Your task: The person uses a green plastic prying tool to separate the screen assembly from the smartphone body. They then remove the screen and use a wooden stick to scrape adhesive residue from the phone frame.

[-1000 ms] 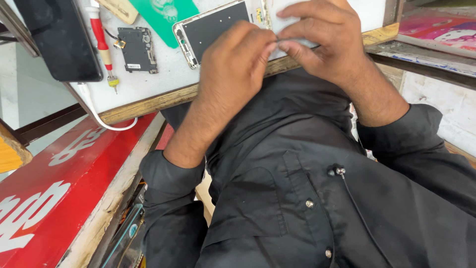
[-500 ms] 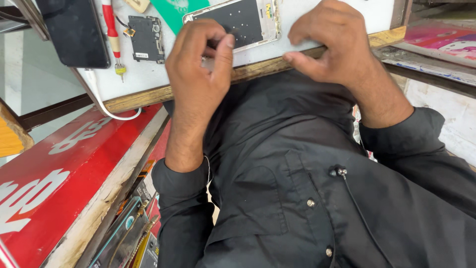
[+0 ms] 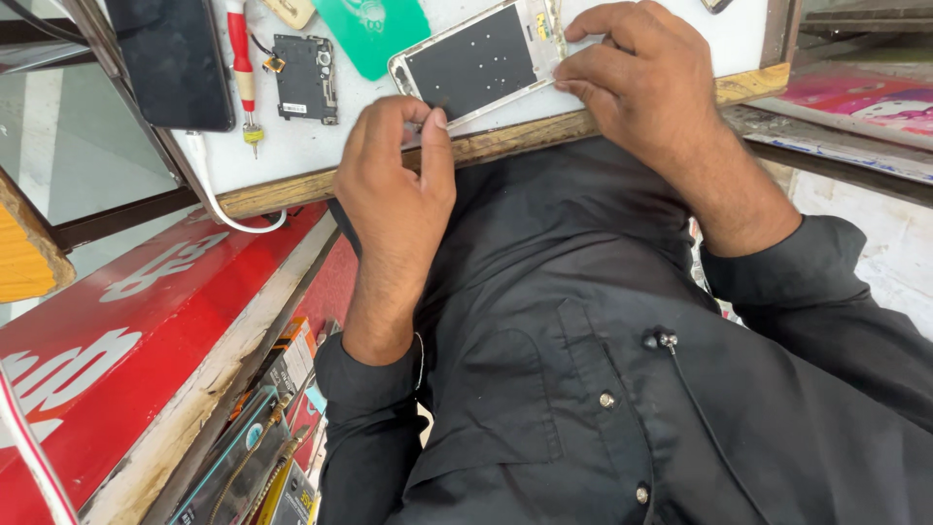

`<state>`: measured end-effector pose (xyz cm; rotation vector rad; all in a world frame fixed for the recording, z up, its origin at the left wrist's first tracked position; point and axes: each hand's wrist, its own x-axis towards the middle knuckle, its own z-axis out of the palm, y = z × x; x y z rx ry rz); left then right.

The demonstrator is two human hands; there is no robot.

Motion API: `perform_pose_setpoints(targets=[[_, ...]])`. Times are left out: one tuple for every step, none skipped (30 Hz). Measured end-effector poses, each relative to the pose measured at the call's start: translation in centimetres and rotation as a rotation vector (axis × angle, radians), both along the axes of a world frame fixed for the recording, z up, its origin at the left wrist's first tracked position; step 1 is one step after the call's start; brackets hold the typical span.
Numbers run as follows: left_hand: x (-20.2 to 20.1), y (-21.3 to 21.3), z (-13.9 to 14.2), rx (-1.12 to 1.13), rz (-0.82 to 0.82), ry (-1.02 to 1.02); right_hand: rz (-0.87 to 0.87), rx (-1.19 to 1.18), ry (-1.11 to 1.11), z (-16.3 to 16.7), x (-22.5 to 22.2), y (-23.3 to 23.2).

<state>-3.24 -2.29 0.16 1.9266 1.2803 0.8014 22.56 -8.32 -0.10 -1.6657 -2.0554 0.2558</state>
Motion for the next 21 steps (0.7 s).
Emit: perform_pose_setpoints(targets=[[-0.1, -0.1, 0.1, -0.021, -0.005, 0.012, 0.004, 0.007, -0.020, 0.0, 0.3, 0.0], [-0.2, -0.2, 0.2, -0.043, -0.012, 0.026, 0.006, 0.013, -0.040, 0.0, 0.4, 0.0], [-0.3, -0.3, 0.2, -0.050, -0.019, -0.015, 0.006, 0.010, -0.012, -0.1, 0.5, 0.0], [-0.4, -0.4, 0.2, -0.057, -0.028, -0.057, 0.006, 0.007, 0.016, -0.1, 0.8, 0.1], [-0.4, -0.4, 0.2, -0.065, -0.036, -0.098, 0.007, 0.008, 0.053, -0.1, 1.1, 0.2], [-0.5, -0.4, 0.0, -0.083, -0.049, -0.152, 0.008, 0.008, 0.091, -0.2, 1.4, 0.3], [-0.4, -0.4, -0.1, -0.101, -0.061, -0.206, 0.011, 0.011, 0.136, -0.2, 1.7, 0.5], [-0.4, -0.3, -0.2, -0.121, -0.072, -0.260, -0.016, -0.022, 0.153, -0.2, 1.8, 0.6], [-0.2, -0.1, -0.3, -0.194, -0.091, -0.264, -0.044, -0.054, 0.170, -0.2, 2.0, 0.6], [-0.1, 0.1, -0.4, -0.268, -0.108, -0.266, -0.099, -0.123, 0.162, -0.2, 2.1, 0.7], [0.2, 0.4, -0.5, -0.340, -0.126, -0.267, -0.152, -0.191, 0.156, -0.1, 2.2, 0.8], [0.4, 0.8, -0.6, -0.306, -0.140, -0.278, -0.137, -0.207, 0.170, -0.1, 2.1, 0.9], [0.8, 1.1, -0.7, -0.277, -0.159, -0.288, -0.128, -0.226, 0.186, -0.1, 2.2, 1.1], [1.1, 1.4, -0.7, -0.251, -0.182, -0.300, -0.123, -0.248, 0.202, 0.1, 2.2, 1.1], [1.5, 1.7, -0.7, -0.204, -0.198, -0.269, -0.059, -0.201, 0.169, 0.3, 2.3, 1.1], [1.9, 2.0, -0.7, -0.153, -0.217, -0.239, 0.002, -0.150, 0.134, 0.4, 2.4, 1.3], [2.5, 2.3, -0.8, -0.100, -0.236, -0.211, 0.064, -0.099, 0.097, 0.4, 2.6, 1.6], [3.0, 2.6, -0.9, -0.038, -0.265, -0.181, 0.065, -0.119, 0.074, 0.4, 2.8, 1.8], [3.5, 2.9, -1.1, 0.022, -0.293, -0.147, 0.069, -0.141, 0.056, 0.2, 2.8, 2.0], [4.1, 3.2, -1.3, 0.078, -0.320, -0.112, 0.074, -0.167, 0.041, 0.1, 2.8, 2.1], [4.7, 3.4, -1.5, 0.134, -0.358, -0.085, 0.067, -0.220, 0.026, -0.2, 2.9, 2.2]])
